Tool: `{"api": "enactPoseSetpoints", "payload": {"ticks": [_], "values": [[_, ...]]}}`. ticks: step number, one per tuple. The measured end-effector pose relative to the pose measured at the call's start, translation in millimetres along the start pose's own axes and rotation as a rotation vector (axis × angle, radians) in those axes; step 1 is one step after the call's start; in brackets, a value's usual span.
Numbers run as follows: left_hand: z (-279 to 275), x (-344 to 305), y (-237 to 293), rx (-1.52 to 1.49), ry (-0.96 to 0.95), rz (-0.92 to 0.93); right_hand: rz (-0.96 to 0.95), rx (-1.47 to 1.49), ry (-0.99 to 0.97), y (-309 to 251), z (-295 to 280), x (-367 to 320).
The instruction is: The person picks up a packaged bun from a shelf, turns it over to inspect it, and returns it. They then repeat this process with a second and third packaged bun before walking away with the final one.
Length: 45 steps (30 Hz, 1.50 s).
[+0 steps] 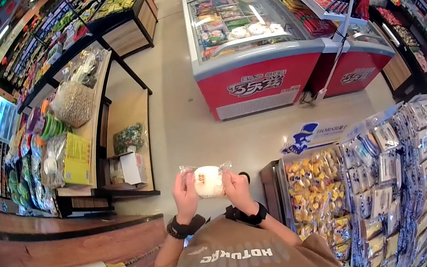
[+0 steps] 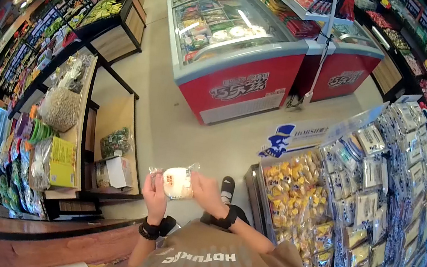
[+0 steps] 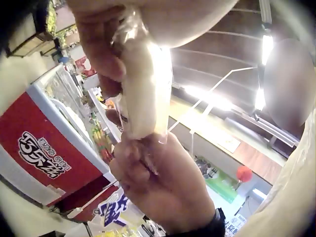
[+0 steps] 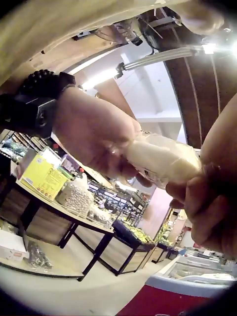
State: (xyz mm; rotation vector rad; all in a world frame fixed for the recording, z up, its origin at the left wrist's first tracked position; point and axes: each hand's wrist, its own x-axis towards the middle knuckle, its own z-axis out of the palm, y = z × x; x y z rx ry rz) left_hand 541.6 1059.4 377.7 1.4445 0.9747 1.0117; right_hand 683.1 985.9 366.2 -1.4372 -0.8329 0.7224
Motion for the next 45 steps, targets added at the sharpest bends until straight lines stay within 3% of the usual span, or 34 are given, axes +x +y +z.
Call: {"api": "enactPoseSetpoints", "payload": {"ticks": [7, 15, 23, 26, 30, 37, 38, 41, 42, 45], "values": [[52.7, 89.7, 6.8, 0.009, -0.046, 0.056, 0.124, -0.007, 0.021, 3.1, -25.5, 85.0], [96.5, 158.7, -11.4, -0.008, -0.129, -0.026, 0.149, -0.066, 0.145, 13.2, -49.0, 143.0], [132.2, 260.5, -39.5, 0.098, -0.316, 0.027, 0.084, -0.166, 0.267, 42.2, -55.3, 226.7], [152.9, 311.9, -43.1, 0.076, -0.372, 0.034, 0.185, -0.103, 0.319, 31.2, -59.5, 265.5], [170.4, 375.6, -13.6, 0.117, -0.454, 0.113, 0.176, -0.151, 0.334, 38.4, -61.6, 314.9], [196.1, 465.2, -45.3, -0.041, -0.703, 0.136, 0.243, -0.04, 0.445, 34.9, -54.7, 372.0], [197.0, 474.3, -41.9, 0.045, -0.734, 0.139, 0.213, -0.069, 0.488, 44.7, -54.7, 375.8], [213.7, 490.3, -33.2, 0.014, -0.699, 0.209, 0.163, -0.086, 0.579, 50.3, -56.9, 396.1], [220.7, 495.3, -37.4, -0.029, -0.75, -0.056, 0.17, -0.054, 0.568, 54.8, -60.6, 403.0], [239.6, 514.3, -44.8, -0.115, -0.774, -0.167, 0.181, -0.006, 0.574, 64.7, -70.3, 421.4]]}}
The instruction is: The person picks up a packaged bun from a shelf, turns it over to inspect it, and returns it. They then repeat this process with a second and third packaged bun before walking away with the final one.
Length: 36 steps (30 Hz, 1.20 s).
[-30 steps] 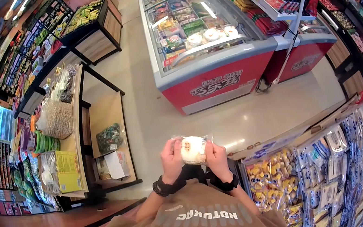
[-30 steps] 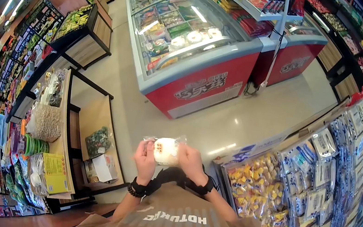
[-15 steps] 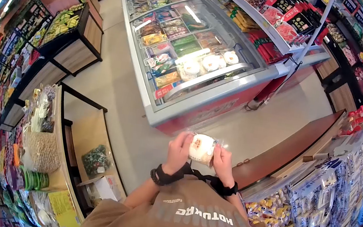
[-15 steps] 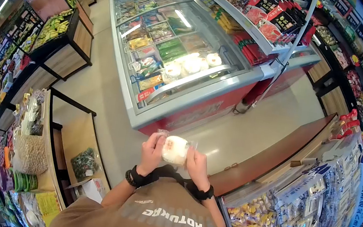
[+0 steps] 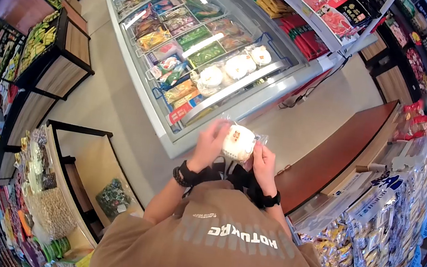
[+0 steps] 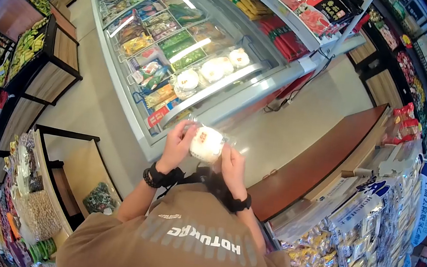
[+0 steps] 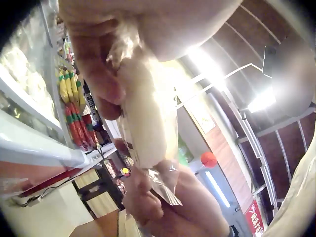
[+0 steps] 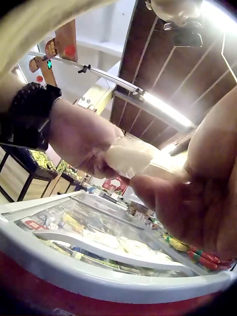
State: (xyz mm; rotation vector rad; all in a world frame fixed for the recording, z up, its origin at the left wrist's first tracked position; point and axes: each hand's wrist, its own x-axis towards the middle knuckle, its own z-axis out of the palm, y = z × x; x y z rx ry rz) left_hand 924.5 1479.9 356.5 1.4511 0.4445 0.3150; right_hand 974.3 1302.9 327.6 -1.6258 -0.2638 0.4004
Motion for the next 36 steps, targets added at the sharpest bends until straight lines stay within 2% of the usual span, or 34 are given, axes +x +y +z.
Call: {"api": "enactPoseSetpoints", "payload": {"ticks": [2, 4, 5, 8, 9, 12, 14, 16, 18, 20, 21, 23, 28, 29, 30, 32, 36], "values": [[-2.0, 21.5, 1.8, 0.053, -0.02, -0.018, 0.034, 0.041, -0.008, 1.9, 2.9, 13.5], [-5.7, 48.5, 0.6, 0.333, 0.023, 0.269, 0.043, 0.086, 0.018, 3.6, 6.9, 30.1], [-8.8, 59.1, 5.1, 0.38, 0.01, 0.285, 0.031, 0.123, 0.027, 4.1, 9.0, 41.4], [-14.4, 99.4, -12.8, 0.36, -0.008, 0.298, 0.081, 0.185, 0.047, 9.9, 7.3, 73.8], [-18.2, 112.5, -11.9, 0.38, -0.065, 0.149, 0.126, 0.194, 0.031, 10.3, 6.2, 86.5], [-11.5, 156.4, -12.0, 0.378, -0.087, 0.085, 0.163, 0.176, 0.024, 5.5, 4.1, 128.0], [-1.8, 189.4, -12.5, 0.39, -0.087, 0.117, 0.195, 0.279, 0.043, -4.5, 3.0, 158.7], [11.1, 222.5, -13.8, 0.404, -0.035, 0.231, 0.211, 0.246, 0.059, 16.0, -1.8, 194.9], [22.6, 255.3, -19.2, 0.422, -0.033, 0.187, 0.194, 0.214, 0.11, 30.5, -5.7, 226.7], [34.7, 284.9, -21.4, 0.537, -0.007, 0.32, 0.228, 0.231, 0.082, 33.0, -8.8, 253.8], [39.0, 296.5, -24.4, 0.547, 0.004, 0.229, 0.258, 0.292, 0.088, 31.9, -8.0, 264.9], [47.7, 313.7, -31.8, 0.605, 0.001, 0.225, 0.311, 0.313, 0.104, 29.9, -7.0, 282.3], [47.1, 327.4, -67.3, 0.86, -0.07, 0.222, 0.407, 0.211, -0.002, 55.7, -12.3, 294.5], [44.9, 324.4, -70.5, 0.837, -0.067, 0.193, 0.348, 0.106, 0.036, 65.5, -13.2, 292.4], [44.2, 319.0, -66.7, 0.84, -0.06, 0.168, 0.289, 0.002, 0.068, 73.8, -14.5, 287.8], [41.1, 309.8, -54.7, 0.954, 0.007, 0.407, 0.294, -0.02, 0.045, 76.4, -21.0, 281.1], [7.8, 271.7, -31.1, 0.908, 0.041, 0.356, 0.288, -0.041, -0.038, 63.7, -26.7, 274.4]]}}
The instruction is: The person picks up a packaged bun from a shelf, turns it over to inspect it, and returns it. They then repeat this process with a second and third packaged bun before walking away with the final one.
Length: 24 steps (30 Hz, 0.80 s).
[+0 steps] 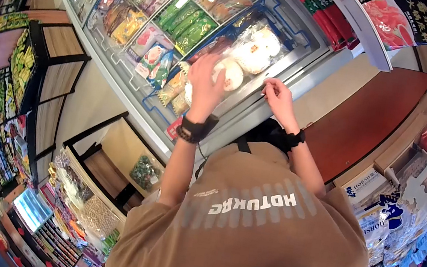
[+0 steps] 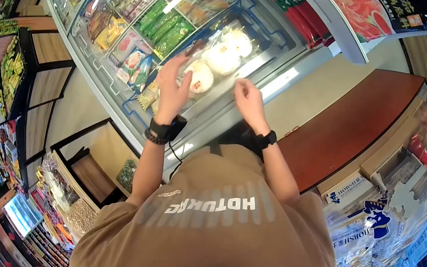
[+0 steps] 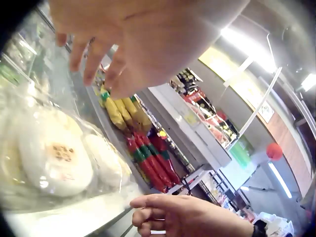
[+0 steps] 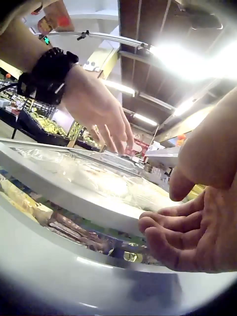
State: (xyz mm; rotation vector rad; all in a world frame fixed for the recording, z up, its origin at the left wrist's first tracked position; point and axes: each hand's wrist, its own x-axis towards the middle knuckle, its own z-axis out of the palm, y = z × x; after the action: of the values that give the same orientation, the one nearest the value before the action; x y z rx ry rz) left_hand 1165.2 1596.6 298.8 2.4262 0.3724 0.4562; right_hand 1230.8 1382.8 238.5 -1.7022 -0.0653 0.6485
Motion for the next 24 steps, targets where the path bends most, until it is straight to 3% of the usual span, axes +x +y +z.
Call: {"api": "enactPoseSetpoints", "payload": {"ticks": [3, 5, 6, 9, 13, 20, 24], "values": [[-31.7, -33.6, -17.0, 0.036, 0.004, -0.089, -0.037, -0.083, -0.02, -8.4, 5.7, -5.3], [-40.4, -55.4, -38.3, 0.062, -0.024, -0.151, -0.213, -0.166, 0.057, -17.1, 14.7, -12.4], [-38.8, -65.3, -51.0, 0.052, -0.024, -0.15, -0.214, -0.174, 0.063, -20.1, 19.3, -18.4], [-32.7, -76.9, -66.1, 0.055, -0.25, -0.133, -0.184, -0.197, 0.115, -19.1, 30.5, -38.8], [-18.1, -84.1, -69.3, 0.063, -0.187, -0.112, -0.104, -0.03, 0.099, 10.5, 32.3, -109.1], [-7.6, -88.6, -83.0, 0.147, -0.111, -0.056, 0.032, -0.053, 0.379, 72.4, 28.8, -232.0], [0.8, -91.6, -95.9, 0.141, 0.009, 0.131, 0.077, -0.07, 0.576, 86.5, 34.3, -273.8]]}}
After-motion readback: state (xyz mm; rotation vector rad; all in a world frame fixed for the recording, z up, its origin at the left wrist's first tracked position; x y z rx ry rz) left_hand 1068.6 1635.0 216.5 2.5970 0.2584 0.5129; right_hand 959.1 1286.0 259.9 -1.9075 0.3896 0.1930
